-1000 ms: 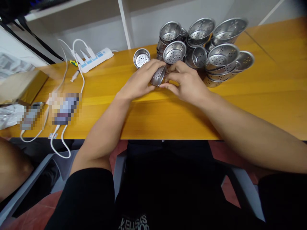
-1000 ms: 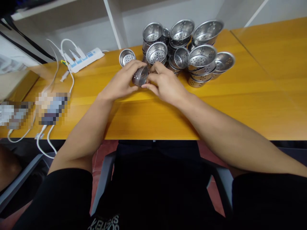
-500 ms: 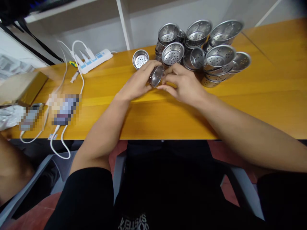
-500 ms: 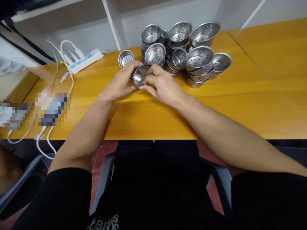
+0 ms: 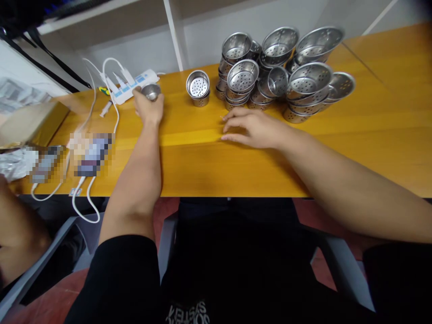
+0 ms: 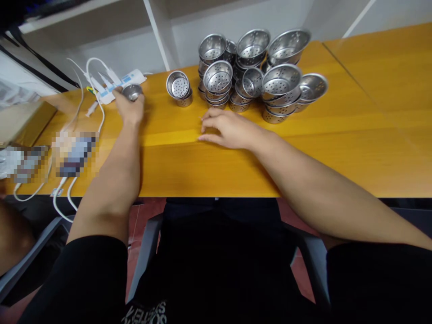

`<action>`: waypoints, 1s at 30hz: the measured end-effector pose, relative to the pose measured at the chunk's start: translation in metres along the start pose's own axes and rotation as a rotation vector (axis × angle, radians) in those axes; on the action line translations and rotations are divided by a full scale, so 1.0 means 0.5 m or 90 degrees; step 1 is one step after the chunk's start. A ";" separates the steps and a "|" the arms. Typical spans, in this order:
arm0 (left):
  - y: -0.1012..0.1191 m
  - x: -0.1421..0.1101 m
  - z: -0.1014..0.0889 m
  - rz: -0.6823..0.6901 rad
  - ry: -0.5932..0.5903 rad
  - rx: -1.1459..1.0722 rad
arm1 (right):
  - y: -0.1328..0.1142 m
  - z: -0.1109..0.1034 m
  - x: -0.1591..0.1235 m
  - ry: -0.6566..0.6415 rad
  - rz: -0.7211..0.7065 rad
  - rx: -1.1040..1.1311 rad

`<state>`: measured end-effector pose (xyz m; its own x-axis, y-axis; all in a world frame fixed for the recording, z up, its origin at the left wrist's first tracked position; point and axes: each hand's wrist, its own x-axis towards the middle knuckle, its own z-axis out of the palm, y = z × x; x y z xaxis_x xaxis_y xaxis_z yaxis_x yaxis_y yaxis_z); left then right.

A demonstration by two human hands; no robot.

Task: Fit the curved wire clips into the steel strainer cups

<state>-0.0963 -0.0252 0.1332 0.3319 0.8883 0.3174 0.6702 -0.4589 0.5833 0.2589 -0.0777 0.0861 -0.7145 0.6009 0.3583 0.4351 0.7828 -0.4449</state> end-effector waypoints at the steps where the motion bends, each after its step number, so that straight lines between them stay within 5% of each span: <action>1: -0.013 -0.009 0.001 -0.029 0.021 -0.004 | 0.008 0.002 -0.001 -0.026 0.005 -0.007; 5: -0.088 -0.028 -0.002 -0.186 0.135 -0.020 | 0.040 0.010 -0.005 -0.061 0.033 -0.036; 10: -0.188 0.014 -0.007 -0.545 0.353 0.104 | 0.055 0.008 -0.009 -0.065 0.052 -0.063; 12: -0.207 0.033 0.000 -0.480 0.401 0.133 | 0.055 0.006 -0.009 -0.074 0.062 -0.067; 14: -0.211 0.044 0.016 -0.280 0.392 0.129 | 0.055 0.006 -0.010 -0.075 0.064 -0.073; 16: -0.204 0.053 0.044 -0.083 0.314 0.106 | 0.058 0.008 -0.011 -0.070 0.060 -0.081; 18: -0.194 0.063 0.082 0.024 0.218 0.074 | 0.063 0.011 -0.013 -0.063 0.053 -0.089; 23: -0.187 0.100 0.165 0.077 0.141 0.004 | 0.068 0.018 -0.012 -0.058 0.051 -0.112; 30: -0.186 0.119 0.168 0.031 0.120 -0.020 | 0.060 0.024 -0.006 -0.062 0.058 -0.119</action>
<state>-0.0832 0.0720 0.0349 0.2318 0.8468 0.4788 0.6339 -0.5048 0.5859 0.2678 -0.0579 0.0618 -0.7132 0.6592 0.2386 0.5878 0.7477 -0.3089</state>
